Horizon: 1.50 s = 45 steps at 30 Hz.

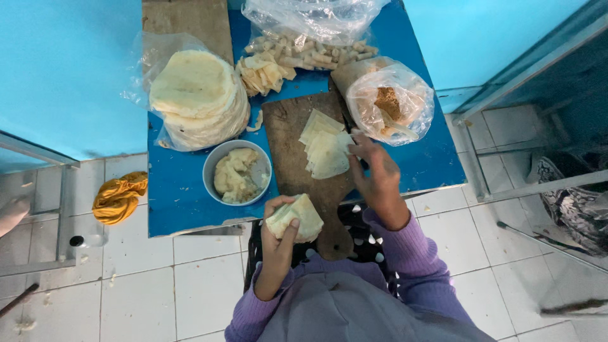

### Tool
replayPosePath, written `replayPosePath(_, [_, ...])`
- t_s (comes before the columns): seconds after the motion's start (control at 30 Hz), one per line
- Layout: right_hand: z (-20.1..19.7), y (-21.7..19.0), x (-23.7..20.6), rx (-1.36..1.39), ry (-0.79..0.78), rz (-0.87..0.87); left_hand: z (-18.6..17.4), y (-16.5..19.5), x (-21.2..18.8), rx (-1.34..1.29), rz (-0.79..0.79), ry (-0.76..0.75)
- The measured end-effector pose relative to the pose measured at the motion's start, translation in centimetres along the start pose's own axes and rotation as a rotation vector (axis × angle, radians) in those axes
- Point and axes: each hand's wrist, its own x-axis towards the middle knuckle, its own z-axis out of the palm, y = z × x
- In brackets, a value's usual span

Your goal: The person spoons paste filling from a bowl onto triangular dough wrappers on a cutting board, spreads it, then folds the wrappers over the filling into sealed triangular pockets and stacks the finished pieces on the table. They periodically take new wrappers from a plastic bag and continue folding.

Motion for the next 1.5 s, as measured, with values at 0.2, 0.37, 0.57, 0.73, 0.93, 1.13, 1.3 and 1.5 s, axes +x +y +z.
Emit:
replayPosePath(0.2, [0.8,-0.8,-0.6,0.053,-0.252,-0.054,-0.2,-0.3,-0.2,0.043,0.013,0.022])
replayPosePath(0.37, [0.8,-0.5,-1.7,0.082,-0.209,-0.077,-0.3,-0.3,-0.2,0.049,0.008,0.022])
replayPosePath(0.57, [0.4,-1.2,-1.9,0.083,-0.230,-0.052,-0.4,-0.3,-0.1,0.034,0.004,0.020])
replayPosePath(0.73, [-1.4,-3.5,-3.1,0.326,-0.191,0.001,-0.2,-0.5,-0.1,0.039,0.012,-0.001])
replayPosePath(0.93, [-0.4,-6.1,-5.7,0.487,-0.326,0.017,0.5,-0.7,-0.2,0.009,-0.065,-0.027])
replayPosePath(1.13, [0.0,-5.6,-6.2,0.490,-0.259,0.068,0.2,-0.7,-0.2,0.102,0.020,-0.026])
replayPosePath(1.3, [0.3,-5.4,-6.0,0.655,-0.267,0.210,-0.1,-1.0,-0.3,0.062,0.046,-0.057])
replayPosePath(1.5, [0.3,-5.5,-5.6,0.896,-0.348,0.421,-0.3,-1.2,-0.2,0.006,0.001,-0.053])
